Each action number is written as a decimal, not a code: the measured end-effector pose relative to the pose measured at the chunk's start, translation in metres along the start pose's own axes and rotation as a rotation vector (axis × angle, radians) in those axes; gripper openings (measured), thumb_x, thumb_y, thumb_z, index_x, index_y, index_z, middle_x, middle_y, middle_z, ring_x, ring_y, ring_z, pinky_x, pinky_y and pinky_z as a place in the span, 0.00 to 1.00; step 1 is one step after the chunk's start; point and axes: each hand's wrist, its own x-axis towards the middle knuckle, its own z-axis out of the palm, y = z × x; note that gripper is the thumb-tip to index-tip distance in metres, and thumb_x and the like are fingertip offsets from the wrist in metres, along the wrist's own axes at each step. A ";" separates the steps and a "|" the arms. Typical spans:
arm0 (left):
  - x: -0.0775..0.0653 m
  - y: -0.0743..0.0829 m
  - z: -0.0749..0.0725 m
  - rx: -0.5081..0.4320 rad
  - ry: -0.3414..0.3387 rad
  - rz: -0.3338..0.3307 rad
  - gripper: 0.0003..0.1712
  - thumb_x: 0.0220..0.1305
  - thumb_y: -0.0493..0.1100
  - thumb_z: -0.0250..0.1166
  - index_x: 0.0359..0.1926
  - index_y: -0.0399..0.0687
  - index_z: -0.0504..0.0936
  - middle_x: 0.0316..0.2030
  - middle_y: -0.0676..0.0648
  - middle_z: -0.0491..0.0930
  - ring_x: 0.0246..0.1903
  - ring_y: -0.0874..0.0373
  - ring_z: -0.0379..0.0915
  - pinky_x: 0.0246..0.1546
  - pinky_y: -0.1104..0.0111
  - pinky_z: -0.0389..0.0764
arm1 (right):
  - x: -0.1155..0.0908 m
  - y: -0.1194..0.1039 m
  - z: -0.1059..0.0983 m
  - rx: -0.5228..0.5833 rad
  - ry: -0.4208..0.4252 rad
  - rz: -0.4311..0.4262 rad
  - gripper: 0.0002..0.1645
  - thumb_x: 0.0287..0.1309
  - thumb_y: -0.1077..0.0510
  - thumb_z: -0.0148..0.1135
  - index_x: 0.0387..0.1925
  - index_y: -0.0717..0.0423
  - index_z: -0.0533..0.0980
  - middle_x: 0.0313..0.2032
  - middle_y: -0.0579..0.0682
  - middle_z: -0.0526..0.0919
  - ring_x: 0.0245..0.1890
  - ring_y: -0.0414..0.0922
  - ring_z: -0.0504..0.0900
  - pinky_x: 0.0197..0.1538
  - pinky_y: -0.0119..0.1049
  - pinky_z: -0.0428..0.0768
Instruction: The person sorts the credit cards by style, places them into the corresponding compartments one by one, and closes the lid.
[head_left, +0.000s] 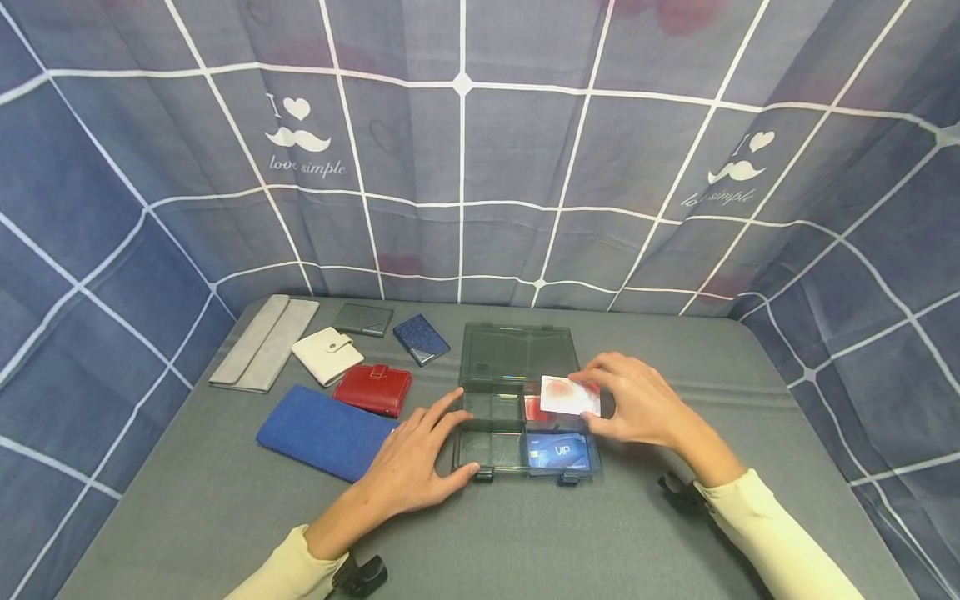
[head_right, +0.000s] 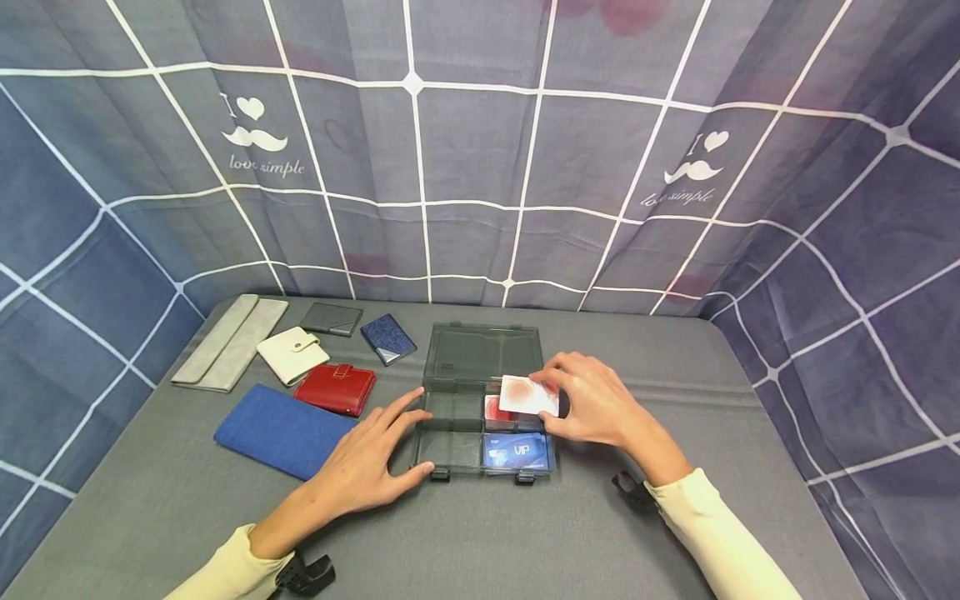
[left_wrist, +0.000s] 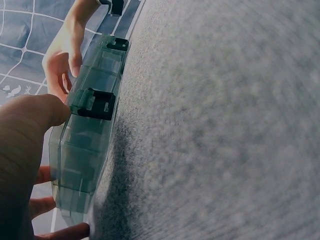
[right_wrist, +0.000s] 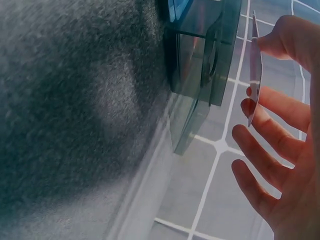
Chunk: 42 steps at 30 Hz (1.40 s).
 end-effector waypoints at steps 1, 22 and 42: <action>0.000 0.000 0.000 0.001 0.001 0.000 0.39 0.63 0.68 0.72 0.71 0.60 0.79 0.81 0.52 0.63 0.56 0.49 0.78 0.46 0.49 0.81 | 0.001 -0.001 0.000 -0.003 -0.012 -0.004 0.33 0.42 0.45 0.79 0.55 0.43 0.88 0.47 0.40 0.84 0.43 0.42 0.80 0.41 0.45 0.78; -0.001 0.000 0.001 0.023 0.004 -0.002 0.38 0.63 0.68 0.72 0.71 0.62 0.79 0.81 0.53 0.63 0.56 0.50 0.78 0.44 0.51 0.81 | 0.016 -0.010 0.008 -0.037 -0.078 -0.157 0.27 0.52 0.43 0.76 0.54 0.47 0.89 0.49 0.44 0.85 0.47 0.46 0.82 0.51 0.49 0.81; 0.000 0.001 -0.001 0.003 -0.014 -0.009 0.39 0.63 0.68 0.72 0.71 0.61 0.78 0.82 0.53 0.62 0.57 0.49 0.78 0.45 0.49 0.81 | 0.015 -0.002 0.018 -0.003 0.010 -0.237 0.24 0.56 0.47 0.77 0.53 0.49 0.88 0.52 0.43 0.87 0.56 0.48 0.83 0.58 0.51 0.81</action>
